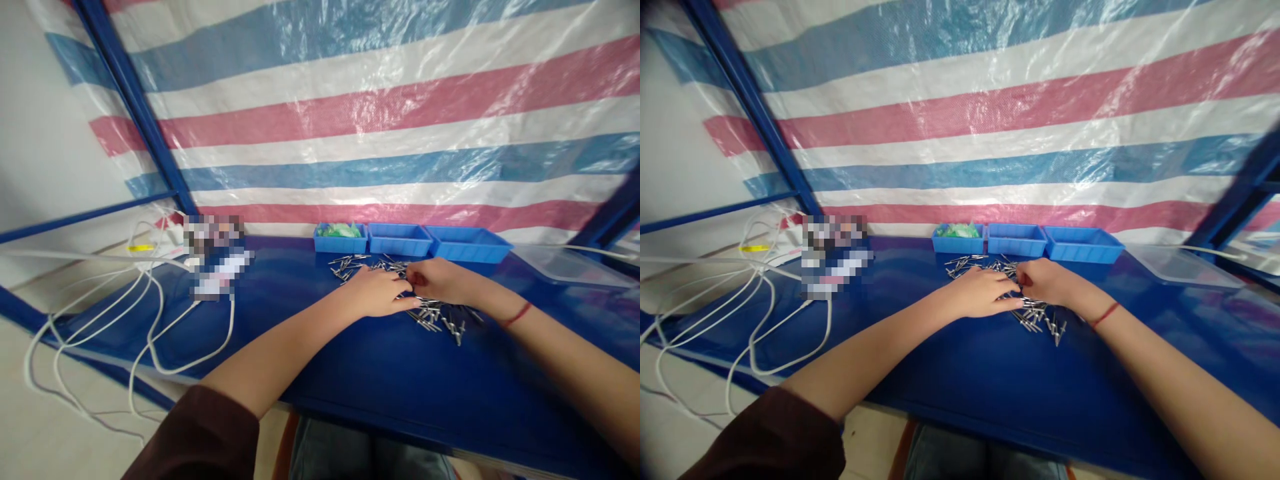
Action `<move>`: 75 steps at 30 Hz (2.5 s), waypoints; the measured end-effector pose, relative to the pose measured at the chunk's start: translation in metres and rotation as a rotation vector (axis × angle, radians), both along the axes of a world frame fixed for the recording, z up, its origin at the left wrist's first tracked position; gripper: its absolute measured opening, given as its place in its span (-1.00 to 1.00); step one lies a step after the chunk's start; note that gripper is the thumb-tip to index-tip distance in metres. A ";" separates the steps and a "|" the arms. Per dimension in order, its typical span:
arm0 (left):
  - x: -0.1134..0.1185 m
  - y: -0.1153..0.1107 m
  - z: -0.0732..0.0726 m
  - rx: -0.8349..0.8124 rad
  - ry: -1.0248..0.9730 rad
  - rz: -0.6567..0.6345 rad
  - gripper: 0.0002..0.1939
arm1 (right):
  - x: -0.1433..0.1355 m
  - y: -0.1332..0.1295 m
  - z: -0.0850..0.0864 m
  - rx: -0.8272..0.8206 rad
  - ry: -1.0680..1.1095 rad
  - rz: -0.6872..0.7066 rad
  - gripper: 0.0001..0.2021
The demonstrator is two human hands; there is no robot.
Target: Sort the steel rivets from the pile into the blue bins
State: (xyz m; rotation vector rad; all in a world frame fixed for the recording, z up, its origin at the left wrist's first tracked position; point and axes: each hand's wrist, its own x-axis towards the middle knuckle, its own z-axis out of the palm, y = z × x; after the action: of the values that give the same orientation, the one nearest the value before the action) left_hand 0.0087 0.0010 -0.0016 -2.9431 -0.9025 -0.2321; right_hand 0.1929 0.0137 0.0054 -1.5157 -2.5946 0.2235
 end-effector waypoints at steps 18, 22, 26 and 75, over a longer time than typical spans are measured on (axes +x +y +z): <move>-0.004 -0.002 -0.021 0.033 -0.114 0.010 -0.55 | 0.016 -0.009 0.007 -0.061 0.110 0.024 -0.77; -0.005 -0.001 -0.021 0.035 -0.139 -0.011 -0.58 | 0.029 -0.008 0.010 0.008 0.137 -0.015 -0.72; -0.004 0.001 -0.021 0.031 -0.135 -0.024 -0.57 | 0.039 -0.005 0.006 0.050 0.081 -0.025 -0.73; -0.032 0.031 0.002 -0.052 -0.732 0.123 -0.73 | 0.005 0.023 0.019 0.456 0.571 -0.437 -0.70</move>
State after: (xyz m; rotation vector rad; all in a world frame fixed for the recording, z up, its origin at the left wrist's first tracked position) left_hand -0.0231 0.0316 0.0000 -2.8323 -1.1453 -1.3476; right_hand 0.1978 0.0367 0.0242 -1.5133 -1.6892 0.0067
